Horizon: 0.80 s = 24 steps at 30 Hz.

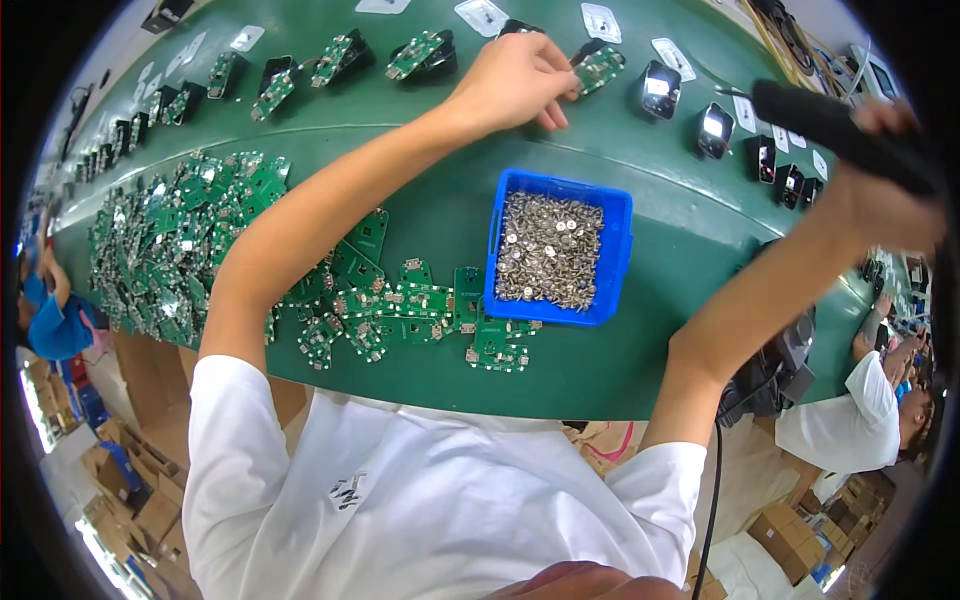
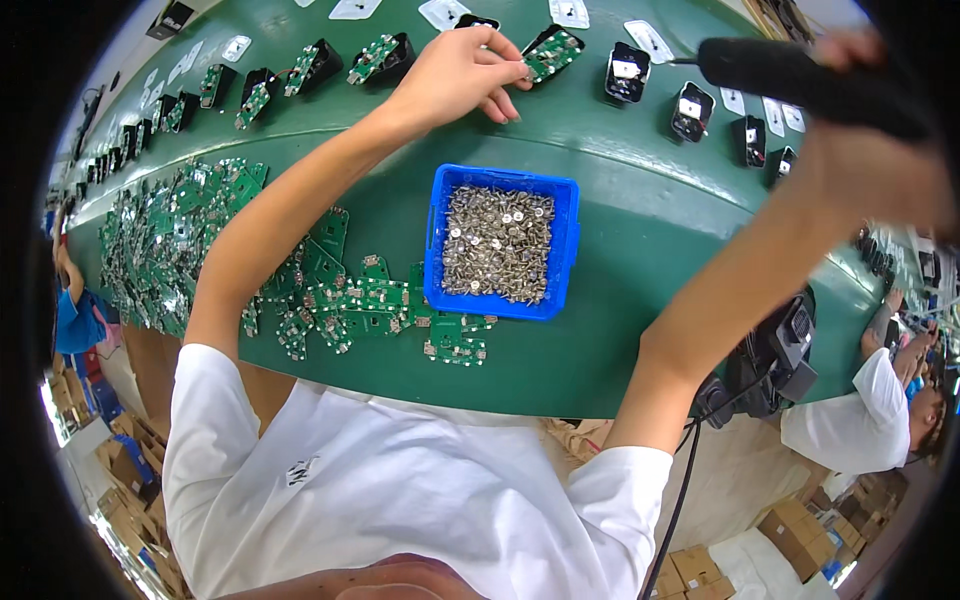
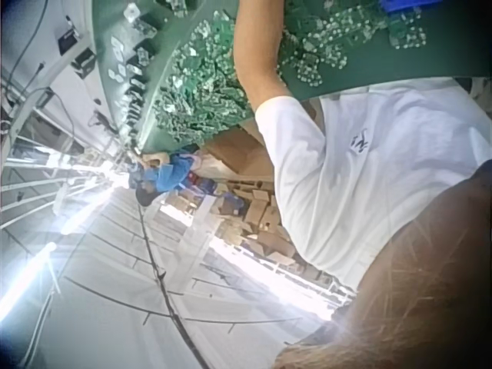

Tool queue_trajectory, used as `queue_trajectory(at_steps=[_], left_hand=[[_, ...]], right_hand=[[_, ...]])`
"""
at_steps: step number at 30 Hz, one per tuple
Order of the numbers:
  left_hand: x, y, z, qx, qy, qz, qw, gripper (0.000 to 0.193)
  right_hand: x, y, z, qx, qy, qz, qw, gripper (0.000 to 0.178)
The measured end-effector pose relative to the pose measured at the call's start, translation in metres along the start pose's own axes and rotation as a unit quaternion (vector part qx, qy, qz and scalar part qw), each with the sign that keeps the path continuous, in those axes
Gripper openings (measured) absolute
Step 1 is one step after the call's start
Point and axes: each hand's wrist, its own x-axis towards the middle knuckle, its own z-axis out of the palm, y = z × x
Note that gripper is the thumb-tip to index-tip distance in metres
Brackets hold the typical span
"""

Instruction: Assembling electronic components and securing them with screws on printed circuit boards at a manual assembly station.

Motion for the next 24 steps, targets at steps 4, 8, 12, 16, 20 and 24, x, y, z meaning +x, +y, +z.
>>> queue_trajectory(at_steps=[4,8,12,16,20,24], left_hand=[[0.008,-0.01,0.011,-0.125,-0.008,-0.072,0.99,0.018],[0.011,-0.019,0.019,-0.162,0.04,-0.082,0.983,0.028],[0.009,-0.02,0.019,-0.171,0.051,-0.068,0.982,0.032],[0.0,-0.013,0.02,-0.126,0.054,-0.036,0.99,0.029],[-0.017,0.002,0.015,-0.026,0.053,0.037,0.998,0.021],[-0.038,0.027,0.009,0.149,0.001,0.196,0.969,0.011]], right_hand=[[0.019,0.105,-0.039,0.092,-0.005,-0.028,0.995,0.03],[0.032,0.141,-0.054,0.078,0.007,-0.014,0.997,0.029],[0.01,0.136,-0.015,0.058,0.036,-0.006,0.998,0.029],[0.004,0.13,-0.01,0.031,0.07,-0.001,0.997,0.028],[-0.001,0.135,-0.002,0.009,0.105,0.007,0.994,0.028],[-0.015,0.133,0.005,-0.014,0.141,0.019,0.99,0.027]])
